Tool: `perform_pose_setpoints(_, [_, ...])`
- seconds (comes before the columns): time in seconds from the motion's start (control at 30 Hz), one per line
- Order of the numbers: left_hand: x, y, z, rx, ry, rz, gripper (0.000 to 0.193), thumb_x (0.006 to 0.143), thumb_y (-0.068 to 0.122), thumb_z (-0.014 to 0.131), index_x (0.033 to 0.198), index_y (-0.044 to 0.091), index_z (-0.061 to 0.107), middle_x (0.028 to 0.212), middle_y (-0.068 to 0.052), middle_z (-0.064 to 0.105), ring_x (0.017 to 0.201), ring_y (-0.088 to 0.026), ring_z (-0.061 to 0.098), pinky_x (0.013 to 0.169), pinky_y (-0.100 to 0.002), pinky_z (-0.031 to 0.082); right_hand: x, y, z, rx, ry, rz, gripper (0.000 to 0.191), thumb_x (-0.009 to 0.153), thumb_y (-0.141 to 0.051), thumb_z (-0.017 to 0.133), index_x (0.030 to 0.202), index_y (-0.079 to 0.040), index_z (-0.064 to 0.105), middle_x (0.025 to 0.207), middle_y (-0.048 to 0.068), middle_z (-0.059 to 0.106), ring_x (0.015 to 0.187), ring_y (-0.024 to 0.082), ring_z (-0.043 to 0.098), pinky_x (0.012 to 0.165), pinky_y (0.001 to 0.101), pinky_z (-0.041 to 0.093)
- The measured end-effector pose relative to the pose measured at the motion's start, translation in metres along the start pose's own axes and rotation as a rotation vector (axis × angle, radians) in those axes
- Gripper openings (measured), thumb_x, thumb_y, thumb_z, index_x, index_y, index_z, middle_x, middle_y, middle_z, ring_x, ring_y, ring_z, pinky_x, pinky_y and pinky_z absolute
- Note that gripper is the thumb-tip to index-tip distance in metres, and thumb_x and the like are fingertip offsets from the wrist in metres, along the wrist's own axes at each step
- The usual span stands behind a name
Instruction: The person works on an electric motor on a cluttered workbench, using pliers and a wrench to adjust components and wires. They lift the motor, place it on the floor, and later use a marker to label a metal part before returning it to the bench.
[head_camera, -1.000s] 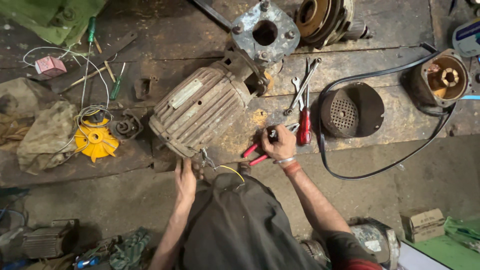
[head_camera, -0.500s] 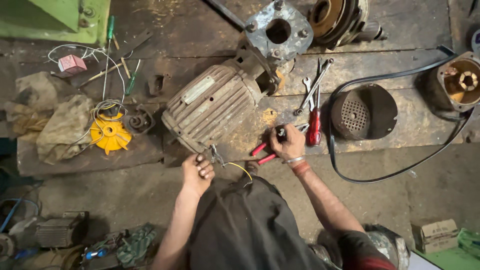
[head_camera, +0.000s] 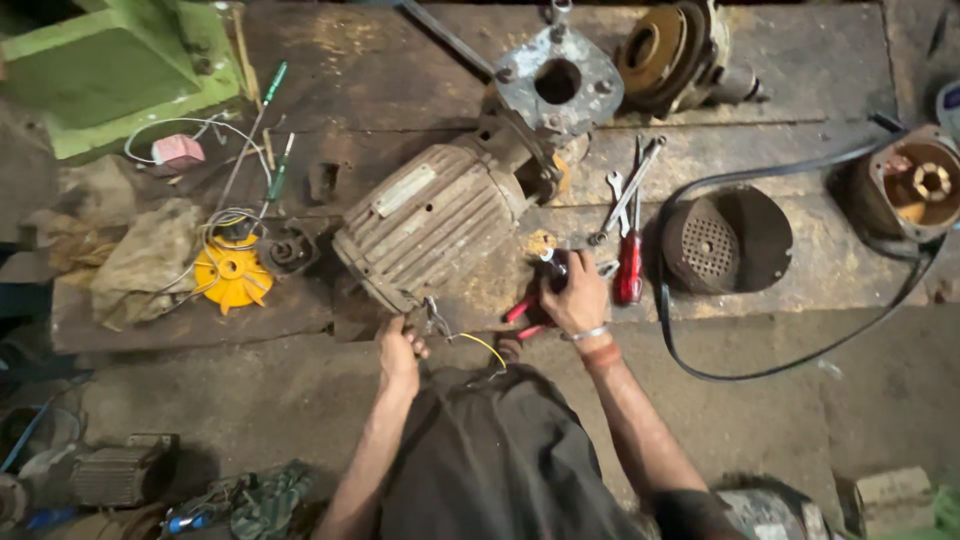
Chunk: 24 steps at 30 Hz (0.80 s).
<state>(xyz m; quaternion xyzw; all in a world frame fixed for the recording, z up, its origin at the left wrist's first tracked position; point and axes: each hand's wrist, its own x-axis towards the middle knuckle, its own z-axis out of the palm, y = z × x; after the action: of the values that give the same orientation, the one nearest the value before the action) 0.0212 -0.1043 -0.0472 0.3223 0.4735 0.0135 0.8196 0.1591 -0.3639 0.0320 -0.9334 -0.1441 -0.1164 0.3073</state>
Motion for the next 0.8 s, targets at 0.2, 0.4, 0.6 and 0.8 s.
perform_pose_setpoints(0.2, [-0.010,0.000,0.005,0.164,0.031,0.107,0.027,0.101,0.031,0.048,0.081,0.012,0.050,0.059,0.003,0.042,0.049,-0.013,0.041,0.045,-0.032,0.036,0.033,-0.057,-0.051,0.296,0.090,-0.051,0.036,0.091,-0.016,0.072,0.121,0.004,0.065,0.109,0.018,0.068,0.094,0.034,0.069,0.080,0.0401,0.058])
perform_pose_setpoints(0.4, [-0.003,-0.003,-0.007,0.462,-0.031,0.454,0.035,0.105,0.035,0.049,0.088,0.005,0.060,0.066,-0.001,0.050,0.056,-0.013,0.045,0.050,-0.032,0.037,0.094,-0.087,-0.191,1.748,0.237,0.021,0.032,0.110,-0.029,0.063,0.121,0.001,0.066,0.104,0.014,0.073,0.085,0.023,0.070,0.079,0.0362,0.058])
perform_pose_setpoints(0.6, [0.004,0.000,-0.021,0.777,0.043,0.626,0.040,0.105,0.032,0.052,0.115,-0.003,0.066,0.096,-0.009,0.068,0.087,-0.020,0.057,0.075,-0.037,0.046,0.134,-0.081,-0.204,1.731,0.830,0.033,0.032,0.110,-0.030,0.061,0.118,0.000,0.065,0.102,0.013,0.072,0.083,0.023,0.068,0.078,0.0359,0.057])
perform_pose_setpoints(0.8, [-0.005,0.001,-0.018,0.700,0.005,0.470,0.045,0.103,0.035,0.048,0.116,-0.003,0.067,0.100,-0.019,0.072,0.092,-0.031,0.063,0.083,-0.042,0.050,0.155,-0.079,-0.185,1.680,0.897,0.123,0.032,0.111,-0.032,0.060,0.116,-0.001,0.064,0.100,0.013,0.071,0.082,0.022,0.067,0.077,0.0356,0.056])
